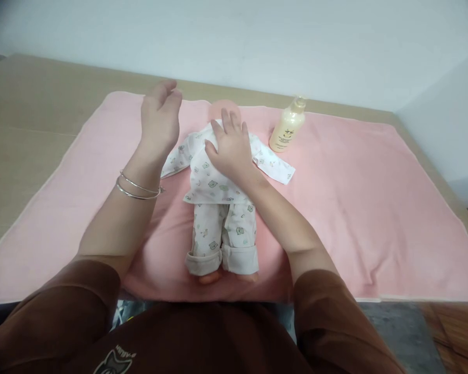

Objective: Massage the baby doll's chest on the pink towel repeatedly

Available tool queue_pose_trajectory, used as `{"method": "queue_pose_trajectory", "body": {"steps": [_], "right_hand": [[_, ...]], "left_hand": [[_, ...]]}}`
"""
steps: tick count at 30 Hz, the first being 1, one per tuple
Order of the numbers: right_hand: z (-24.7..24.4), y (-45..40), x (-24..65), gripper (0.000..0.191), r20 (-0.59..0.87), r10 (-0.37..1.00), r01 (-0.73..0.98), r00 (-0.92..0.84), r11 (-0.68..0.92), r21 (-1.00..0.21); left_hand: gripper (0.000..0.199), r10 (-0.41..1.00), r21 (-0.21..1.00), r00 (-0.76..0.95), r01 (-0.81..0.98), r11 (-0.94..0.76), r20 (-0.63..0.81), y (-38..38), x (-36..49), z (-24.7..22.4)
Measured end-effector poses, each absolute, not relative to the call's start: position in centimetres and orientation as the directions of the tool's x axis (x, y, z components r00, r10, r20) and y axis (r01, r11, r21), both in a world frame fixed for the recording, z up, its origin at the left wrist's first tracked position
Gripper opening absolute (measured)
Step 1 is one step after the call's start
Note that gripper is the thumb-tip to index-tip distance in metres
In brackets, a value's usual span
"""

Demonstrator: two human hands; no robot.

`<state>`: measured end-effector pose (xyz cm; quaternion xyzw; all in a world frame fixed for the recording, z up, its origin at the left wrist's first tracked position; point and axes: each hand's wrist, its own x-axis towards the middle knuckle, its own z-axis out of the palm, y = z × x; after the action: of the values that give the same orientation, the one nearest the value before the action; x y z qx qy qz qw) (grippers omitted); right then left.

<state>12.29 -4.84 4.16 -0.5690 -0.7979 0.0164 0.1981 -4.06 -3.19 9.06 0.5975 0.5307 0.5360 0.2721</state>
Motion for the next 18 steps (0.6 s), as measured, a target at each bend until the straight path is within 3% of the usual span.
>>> {"method": "queue_pose_trajectory", "body": {"steps": [3,5,8,12,15,18], "right_hand": [[4.1,-4.6,12.6,0.058,0.205,0.912,0.886,-0.357,0.4,-0.237],[4.2,-4.3,12.9,0.057,0.216,0.906,0.876,-0.364,0.412,-0.25],[4.3,-4.2,12.9,0.058,0.266,0.907,0.887,-0.327,0.391,-0.244],[4.7,-4.5,12.9,0.056,0.176,0.902,0.879,-0.393,0.425,-0.217],[6.2,-4.1,14.5,0.053,0.252,0.902,0.874,-0.349,0.411,-0.259],[8.2,-3.2,18.3,0.058,0.367,0.912,0.883,-0.185,0.318,-0.345]], "left_hand": [[0.056,0.953,0.928,-0.061,0.255,-0.273,0.297,-3.1,-4.0,8.9],[0.054,0.965,0.947,-0.012,0.196,-0.255,0.262,-3.2,-3.9,8.9],[0.047,0.939,0.906,-0.104,0.315,-0.281,0.328,-3.6,-3.6,9.1],[0.044,0.92,0.858,-0.114,0.418,-0.299,0.376,-4.0,-3.3,9.0],[0.045,0.933,0.859,-0.041,0.408,-0.31,0.357,-3.9,-2.7,8.7],[0.042,0.943,0.88,0.013,0.353,-0.317,0.334,-3.4,-1.0,8.5]]}}
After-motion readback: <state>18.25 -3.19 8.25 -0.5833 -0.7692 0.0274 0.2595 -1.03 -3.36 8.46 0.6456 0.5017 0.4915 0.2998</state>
